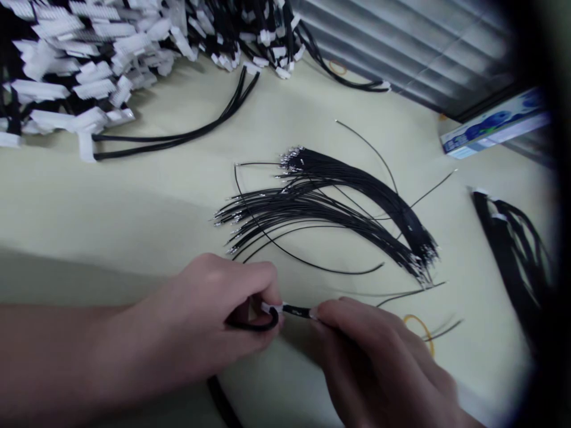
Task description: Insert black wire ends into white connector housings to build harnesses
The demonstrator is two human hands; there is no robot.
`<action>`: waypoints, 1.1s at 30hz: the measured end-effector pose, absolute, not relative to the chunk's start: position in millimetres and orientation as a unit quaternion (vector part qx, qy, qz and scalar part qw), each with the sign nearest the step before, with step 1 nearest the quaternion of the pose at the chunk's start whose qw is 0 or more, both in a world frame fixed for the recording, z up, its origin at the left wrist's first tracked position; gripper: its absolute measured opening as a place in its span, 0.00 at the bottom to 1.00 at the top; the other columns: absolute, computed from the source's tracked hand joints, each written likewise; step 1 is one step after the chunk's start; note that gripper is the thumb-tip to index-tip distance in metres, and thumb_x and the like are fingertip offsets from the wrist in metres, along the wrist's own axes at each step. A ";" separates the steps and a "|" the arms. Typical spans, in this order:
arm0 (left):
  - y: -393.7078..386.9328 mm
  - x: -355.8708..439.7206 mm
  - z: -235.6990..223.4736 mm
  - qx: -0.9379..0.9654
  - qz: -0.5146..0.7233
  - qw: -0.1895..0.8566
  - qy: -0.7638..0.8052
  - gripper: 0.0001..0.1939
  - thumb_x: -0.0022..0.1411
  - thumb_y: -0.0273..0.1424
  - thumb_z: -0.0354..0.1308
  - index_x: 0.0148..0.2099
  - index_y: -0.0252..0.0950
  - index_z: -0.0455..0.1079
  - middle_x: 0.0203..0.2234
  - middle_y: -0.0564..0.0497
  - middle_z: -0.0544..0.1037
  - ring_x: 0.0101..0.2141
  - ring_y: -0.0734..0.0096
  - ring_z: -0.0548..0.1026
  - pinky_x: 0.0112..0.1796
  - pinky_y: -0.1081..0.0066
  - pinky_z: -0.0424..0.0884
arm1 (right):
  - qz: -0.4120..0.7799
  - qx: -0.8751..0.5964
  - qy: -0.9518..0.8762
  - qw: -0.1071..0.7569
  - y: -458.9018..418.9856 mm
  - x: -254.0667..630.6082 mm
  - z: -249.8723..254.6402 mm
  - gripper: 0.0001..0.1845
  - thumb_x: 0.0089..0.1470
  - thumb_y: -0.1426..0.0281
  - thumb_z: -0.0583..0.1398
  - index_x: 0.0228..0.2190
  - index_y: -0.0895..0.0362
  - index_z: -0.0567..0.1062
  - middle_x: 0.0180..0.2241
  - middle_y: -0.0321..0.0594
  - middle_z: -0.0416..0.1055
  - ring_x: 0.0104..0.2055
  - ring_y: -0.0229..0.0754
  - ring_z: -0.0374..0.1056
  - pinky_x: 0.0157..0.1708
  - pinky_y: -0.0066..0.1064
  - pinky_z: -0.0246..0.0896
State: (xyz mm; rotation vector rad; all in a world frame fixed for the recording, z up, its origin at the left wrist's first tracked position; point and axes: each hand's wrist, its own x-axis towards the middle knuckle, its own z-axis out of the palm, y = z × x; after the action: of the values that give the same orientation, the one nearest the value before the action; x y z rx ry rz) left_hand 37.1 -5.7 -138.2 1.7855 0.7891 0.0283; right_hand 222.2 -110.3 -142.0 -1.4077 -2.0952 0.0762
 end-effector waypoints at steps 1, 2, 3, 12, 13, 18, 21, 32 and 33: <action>-5.5 37.3 -138.4 0.758 0.011 0.557 0.338 0.05 0.57 0.31 0.57 0.29 0.38 0.69 0.17 0.61 0.70 0.19 0.84 0.62 0.20 0.84 0.57 | 0.046 -0.527 -0.794 0.300 -111.6 222.2 -142.1 0.07 0.58 0.81 0.57 0.39 0.64 0.69 0.28 0.38 0.71 0.29 0.34 0.65 0.31 0.27 0.63; -5.2 37.6 -138.4 0.759 0.010 0.555 0.340 0.05 0.57 0.31 0.57 0.29 0.38 0.69 0.17 0.61 0.70 0.19 0.84 0.62 0.19 0.84 0.57 | 0.065 -0.519 -0.800 0.295 -112.4 222.1 -142.2 0.08 0.57 0.82 0.57 0.39 0.62 0.69 0.28 0.37 0.70 0.29 0.34 0.64 0.31 0.28 0.62; -4.9 37.9 -138.3 0.760 0.012 0.552 0.342 0.05 0.56 0.31 0.57 0.29 0.37 0.68 0.17 0.61 0.70 0.19 0.84 0.62 0.19 0.84 0.57 | 0.078 -0.512 -0.805 0.291 -112.6 221.8 -142.1 0.09 0.57 0.83 0.56 0.38 0.61 0.68 0.28 0.36 0.69 0.28 0.34 0.62 0.30 0.28 0.61; -6.4 37.3 -137.8 0.767 0.014 0.539 0.349 0.05 0.56 0.32 0.57 0.28 0.38 0.68 0.14 0.61 0.65 0.17 0.83 0.59 0.18 0.82 0.56 | 0.087 -0.530 -0.786 0.308 -107.8 217.2 -141.9 0.10 0.52 0.86 0.58 0.35 0.63 0.69 0.25 0.35 0.66 0.25 0.33 0.58 0.25 0.29 0.57; -6.9 37.0 -138.9 0.769 0.017 0.535 0.349 0.06 0.56 0.32 0.57 0.28 0.38 0.68 0.14 0.61 0.65 0.17 0.83 0.59 0.18 0.82 0.56 | 0.082 -0.530 -0.787 0.306 -107.9 217.6 -142.0 0.10 0.52 0.86 0.58 0.35 0.63 0.69 0.25 0.35 0.67 0.25 0.33 0.59 0.25 0.29 0.57; -7.1 37.0 -143.2 0.777 0.040 0.527 0.342 0.07 0.58 0.34 0.57 0.29 0.38 0.68 0.14 0.61 0.65 0.17 0.82 0.59 0.17 0.82 0.56 | 0.094 -0.511 -0.803 0.292 -109.5 222.0 -142.7 0.11 0.53 0.84 0.59 0.38 0.62 0.68 0.28 0.36 0.68 0.25 0.32 0.57 0.24 0.30 0.54; -6.2 37.9 -141.8 0.771 0.030 0.535 0.344 0.07 0.57 0.34 0.57 0.29 0.38 0.68 0.13 0.61 0.64 0.17 0.82 0.58 0.17 0.82 0.56 | 0.097 -0.506 -0.806 0.291 -109.9 223.7 -144.0 0.12 0.52 0.85 0.59 0.39 0.63 0.68 0.28 0.37 0.68 0.25 0.32 0.55 0.23 0.30 0.52; -2.6 36.8 -137.6 0.744 -0.003 0.571 0.348 0.05 0.57 0.32 0.57 0.30 0.38 0.68 0.19 0.60 0.72 0.20 0.82 0.63 0.20 0.82 0.58 | -0.021 -0.488 -0.832 0.264 -106.7 222.7 -142.6 0.06 0.57 0.83 0.56 0.37 0.67 0.71 0.23 0.36 0.69 0.24 0.35 0.60 0.24 0.32 0.57; -2.0 37.1 -136.9 0.737 -0.008 0.579 0.349 0.04 0.57 0.32 0.57 0.30 0.38 0.67 0.18 0.60 0.71 0.20 0.82 0.63 0.19 0.83 0.58 | -0.034 -0.484 -0.835 0.260 -108.0 223.5 -142.6 0.06 0.57 0.82 0.56 0.38 0.67 0.72 0.24 0.36 0.69 0.24 0.35 0.61 0.25 0.32 0.58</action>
State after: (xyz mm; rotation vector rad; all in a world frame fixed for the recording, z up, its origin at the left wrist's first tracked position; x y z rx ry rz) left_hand 37.1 -2.0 -136.9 1.7227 0.8157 -0.0195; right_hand 223.5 -108.0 -142.6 -1.3108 -2.2616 -0.0929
